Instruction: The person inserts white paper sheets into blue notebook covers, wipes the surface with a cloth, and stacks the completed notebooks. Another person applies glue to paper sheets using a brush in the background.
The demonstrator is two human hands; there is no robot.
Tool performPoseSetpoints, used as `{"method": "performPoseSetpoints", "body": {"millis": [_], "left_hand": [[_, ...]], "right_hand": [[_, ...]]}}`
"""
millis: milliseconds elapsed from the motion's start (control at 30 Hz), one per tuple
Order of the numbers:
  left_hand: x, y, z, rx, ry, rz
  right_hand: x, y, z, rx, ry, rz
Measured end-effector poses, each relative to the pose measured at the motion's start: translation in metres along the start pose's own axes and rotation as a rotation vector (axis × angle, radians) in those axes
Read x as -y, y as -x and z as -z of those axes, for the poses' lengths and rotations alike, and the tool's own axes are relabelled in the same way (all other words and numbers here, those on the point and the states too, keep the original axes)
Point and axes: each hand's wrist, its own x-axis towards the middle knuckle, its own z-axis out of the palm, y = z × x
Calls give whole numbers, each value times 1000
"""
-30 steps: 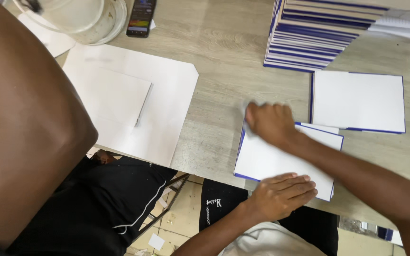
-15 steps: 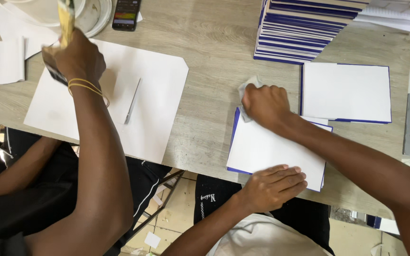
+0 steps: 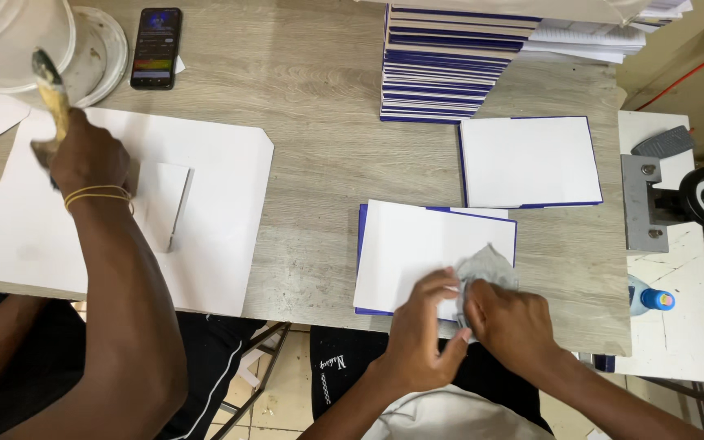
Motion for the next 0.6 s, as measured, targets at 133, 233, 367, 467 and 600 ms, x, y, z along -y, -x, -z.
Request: {"method": "performPoseSetpoints", "body": {"millis": [133,233,367,467,600], "left_hand": [[9,-11,44,-290,710,450],[22,-13,74,-515,1111,662],[31,-20,89,-780,1608,785],[29,-20,93,-910,1681,778],[28,-9,87,-964,1612,706]], "right_hand": [[8,11,13,69,-51,60],[15,22,31,372,-240,52],[29,25,87,848,-671,-375],[-12,27,91,503,-895,-671],[-66,19,76,330,-412,-826]]}}
